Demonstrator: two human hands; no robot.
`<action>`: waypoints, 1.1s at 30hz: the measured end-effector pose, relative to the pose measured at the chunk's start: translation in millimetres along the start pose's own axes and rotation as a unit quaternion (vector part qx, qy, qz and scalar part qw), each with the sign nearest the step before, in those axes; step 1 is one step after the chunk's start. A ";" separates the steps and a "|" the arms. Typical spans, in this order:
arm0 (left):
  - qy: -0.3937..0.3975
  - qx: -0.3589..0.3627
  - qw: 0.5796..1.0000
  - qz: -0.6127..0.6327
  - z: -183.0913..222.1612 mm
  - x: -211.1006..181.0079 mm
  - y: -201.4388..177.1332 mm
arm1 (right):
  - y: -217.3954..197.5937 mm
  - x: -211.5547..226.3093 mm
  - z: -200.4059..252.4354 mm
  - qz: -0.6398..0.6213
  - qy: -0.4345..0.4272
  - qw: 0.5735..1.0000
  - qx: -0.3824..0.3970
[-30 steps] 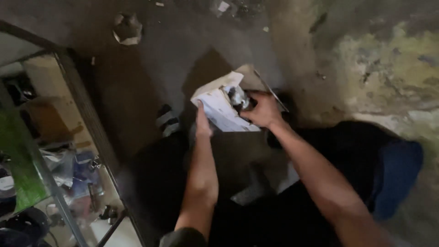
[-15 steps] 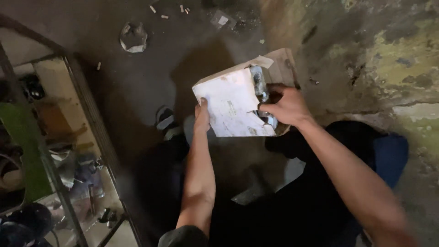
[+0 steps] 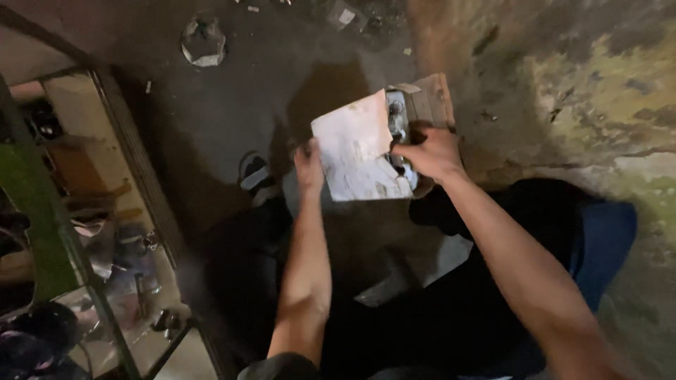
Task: The person picks up a tool set and then cleans a cardboard box containing motorcycle parts with a cloth.
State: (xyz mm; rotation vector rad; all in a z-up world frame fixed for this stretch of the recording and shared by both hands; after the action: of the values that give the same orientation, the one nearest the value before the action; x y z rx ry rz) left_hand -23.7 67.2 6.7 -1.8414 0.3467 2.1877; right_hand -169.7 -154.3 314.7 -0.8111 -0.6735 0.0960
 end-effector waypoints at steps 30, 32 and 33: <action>-0.092 -0.067 0.949 -0.294 31.9 -47.9 56.3 | 141.4 -59.2 -31.7 0.047 -0.278 0.957 -0.062; -0.081 -0.062 0.954 -0.281 24.3 -49.8 60.7 | 130.0 -71.1 -23.6 0.051 -0.269 0.957 -0.091; -0.068 -0.058 0.959 -0.268 25.6 -50.5 62.1 | 123.5 -78.8 -15.0 0.055 -0.261 0.956 -0.120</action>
State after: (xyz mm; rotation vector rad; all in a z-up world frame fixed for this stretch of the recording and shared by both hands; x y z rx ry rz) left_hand -60.7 15.5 61.7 -1.5846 -0.2853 1.9600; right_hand -202.1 -103.7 180.3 -1.0701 -1.1544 0.3438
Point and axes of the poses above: each hand's wrist, its own z-axis away from the middle knuckle, its own y-axis out of the palm, x = y × z, the point moved 4 cm from there along -z, towards the middle knuckle, and after that the axes turned 3 degrees about y, right-handed, at the moved point
